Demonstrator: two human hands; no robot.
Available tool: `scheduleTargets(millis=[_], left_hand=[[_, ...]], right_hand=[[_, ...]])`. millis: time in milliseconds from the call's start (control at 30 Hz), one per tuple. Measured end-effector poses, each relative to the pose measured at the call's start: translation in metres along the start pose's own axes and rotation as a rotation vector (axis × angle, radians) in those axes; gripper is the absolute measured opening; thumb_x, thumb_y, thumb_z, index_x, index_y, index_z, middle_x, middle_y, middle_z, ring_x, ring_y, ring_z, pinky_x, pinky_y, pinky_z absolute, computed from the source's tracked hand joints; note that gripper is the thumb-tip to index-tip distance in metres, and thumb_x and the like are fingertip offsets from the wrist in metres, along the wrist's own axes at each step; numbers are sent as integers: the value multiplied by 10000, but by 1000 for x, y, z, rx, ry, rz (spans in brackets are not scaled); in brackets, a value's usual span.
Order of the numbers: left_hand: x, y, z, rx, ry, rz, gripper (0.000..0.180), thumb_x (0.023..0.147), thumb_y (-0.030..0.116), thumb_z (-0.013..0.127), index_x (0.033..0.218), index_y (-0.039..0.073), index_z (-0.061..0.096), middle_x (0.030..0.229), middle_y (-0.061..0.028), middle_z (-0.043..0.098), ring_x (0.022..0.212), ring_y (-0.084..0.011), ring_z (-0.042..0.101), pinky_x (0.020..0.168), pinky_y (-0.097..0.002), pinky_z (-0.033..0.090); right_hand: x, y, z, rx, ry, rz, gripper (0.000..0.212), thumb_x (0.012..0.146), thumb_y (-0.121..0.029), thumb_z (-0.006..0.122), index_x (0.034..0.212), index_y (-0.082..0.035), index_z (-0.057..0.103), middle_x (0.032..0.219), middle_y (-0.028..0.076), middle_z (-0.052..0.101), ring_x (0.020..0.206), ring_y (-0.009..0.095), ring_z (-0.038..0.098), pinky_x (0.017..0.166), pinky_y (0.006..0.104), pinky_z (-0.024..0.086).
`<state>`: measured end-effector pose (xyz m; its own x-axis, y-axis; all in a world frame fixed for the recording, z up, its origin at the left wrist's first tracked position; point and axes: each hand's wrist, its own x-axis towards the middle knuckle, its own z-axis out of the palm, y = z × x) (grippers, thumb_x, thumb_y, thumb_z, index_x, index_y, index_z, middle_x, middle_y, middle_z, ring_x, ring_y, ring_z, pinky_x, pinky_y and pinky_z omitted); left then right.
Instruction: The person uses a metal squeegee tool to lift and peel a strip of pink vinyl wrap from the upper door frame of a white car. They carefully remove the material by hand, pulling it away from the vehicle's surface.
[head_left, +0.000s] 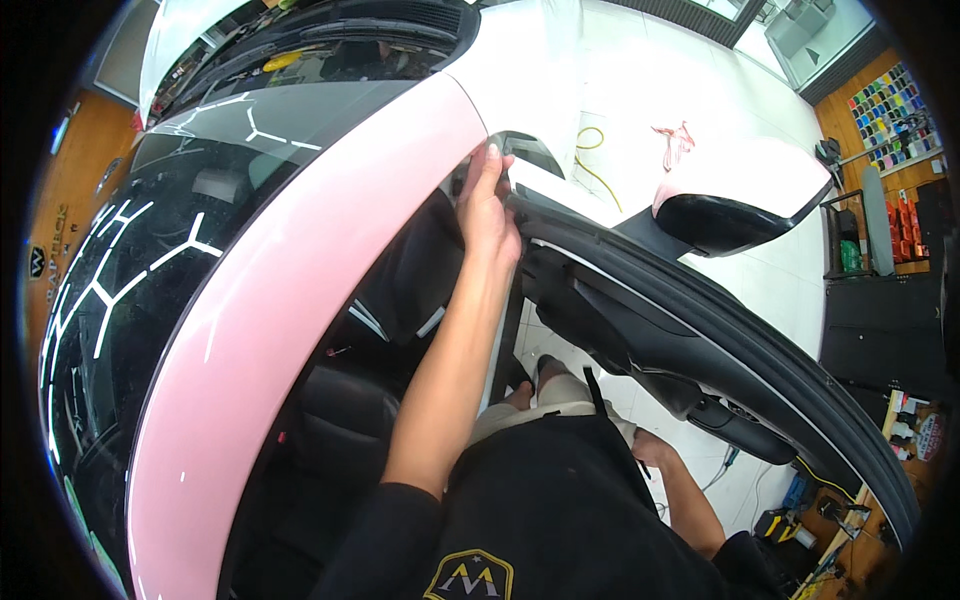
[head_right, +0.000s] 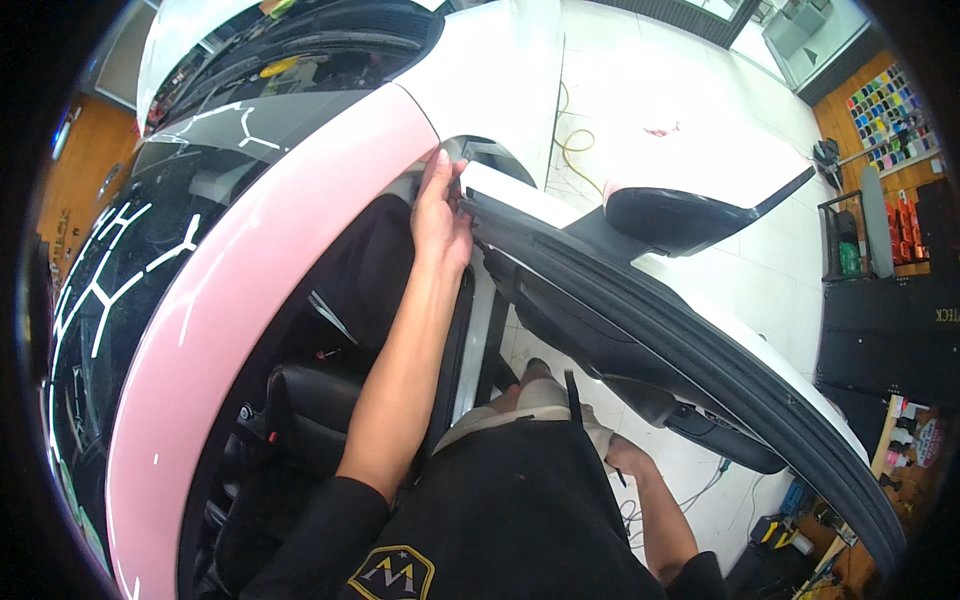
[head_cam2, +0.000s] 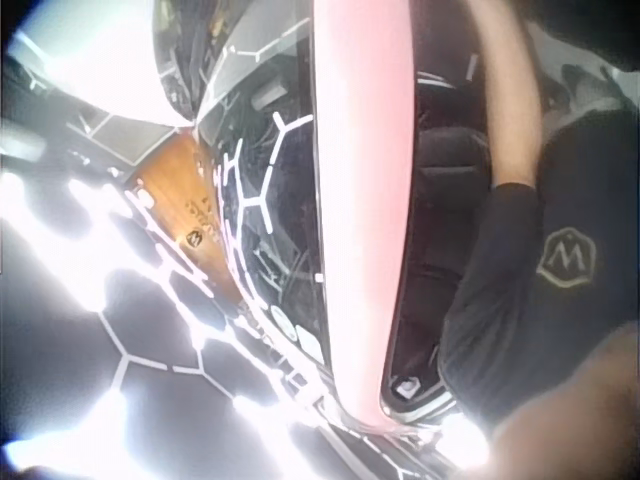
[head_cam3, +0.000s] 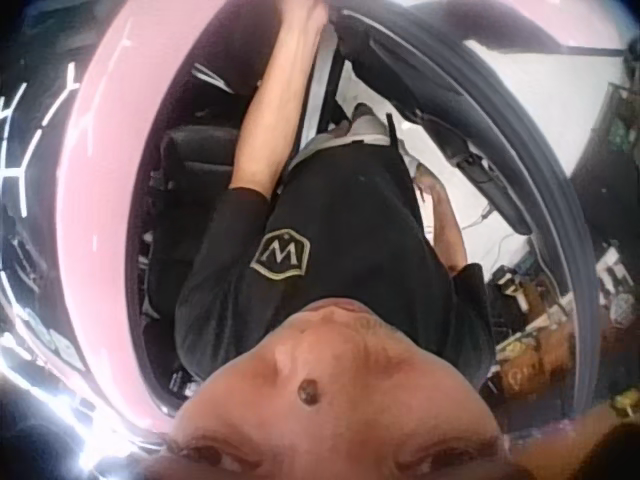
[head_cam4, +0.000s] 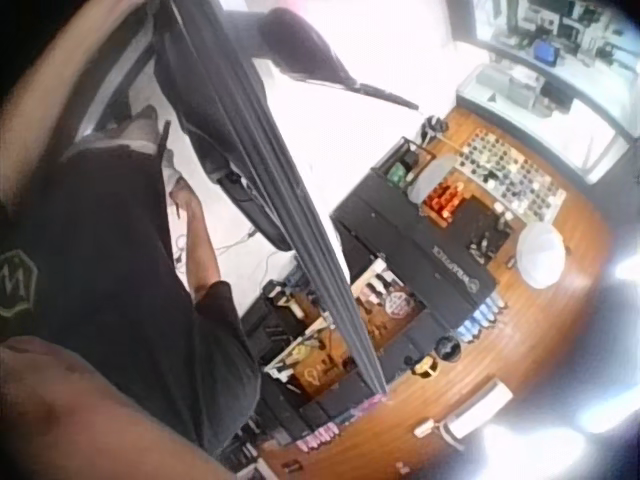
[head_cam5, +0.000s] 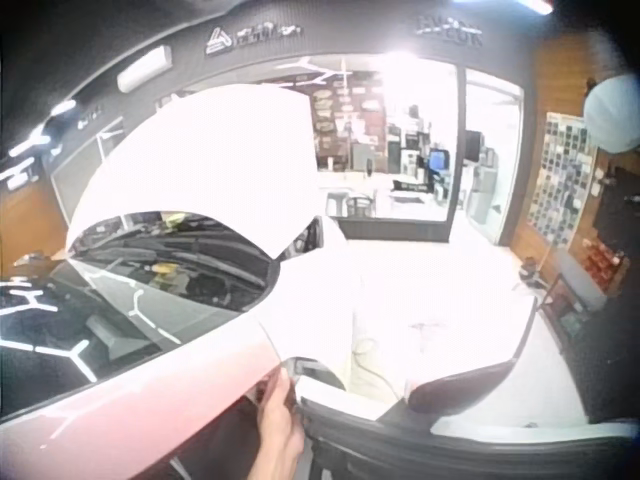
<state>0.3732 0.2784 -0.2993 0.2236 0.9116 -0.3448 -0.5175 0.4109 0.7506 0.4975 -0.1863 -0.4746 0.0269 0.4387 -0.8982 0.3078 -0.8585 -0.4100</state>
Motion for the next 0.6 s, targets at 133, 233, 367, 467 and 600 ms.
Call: scheduleTargets(millis=[133,233,367,467,600], left_hand=[[-6,-10,16,-34,5,-43,648,986,334,692,1545,117,446,1284,-43,688,1274,-184,501,1148,-457,263],[-4,-1,4,-46,44,16,576,1006,271,679,1501,49,486,1221,-61,699,1154,-172,575,1052,-358,395],[4,-12,0,-97,-5,126,482,1006,320,684,1401,66,573,1161,-24,671,1058,-139,571,956,-289,427],[12,-10,4,-89,-8,260,445,1016,320,671,1385,88,586,1159,-12,651,1021,-115,551,925,-276,419],[8,-2,2,-145,-78,132,202,1026,271,652,1155,116,664,1028,30,607,993,-101,511,887,-267,408]], right_hand=[[51,81,53,-72,122,55,578,749,-373,768,1151,40,715,1135,290,712,1092,367,703,899,432,547],[85,83,47,-202,-80,126,602,719,-388,792,1154,23,719,1129,282,718,1060,375,714,889,437,555],[43,13,18,-237,-77,172,625,727,-392,797,1124,79,693,1104,294,718,1050,402,711,879,446,557],[18,-23,14,-207,93,7,584,823,-359,743,1125,132,643,1082,326,704,1071,459,685,879,493,549],[0,-13,18,87,191,-246,509,911,-333,653,1139,123,633,1111,333,688,1120,478,649,919,505,528]])
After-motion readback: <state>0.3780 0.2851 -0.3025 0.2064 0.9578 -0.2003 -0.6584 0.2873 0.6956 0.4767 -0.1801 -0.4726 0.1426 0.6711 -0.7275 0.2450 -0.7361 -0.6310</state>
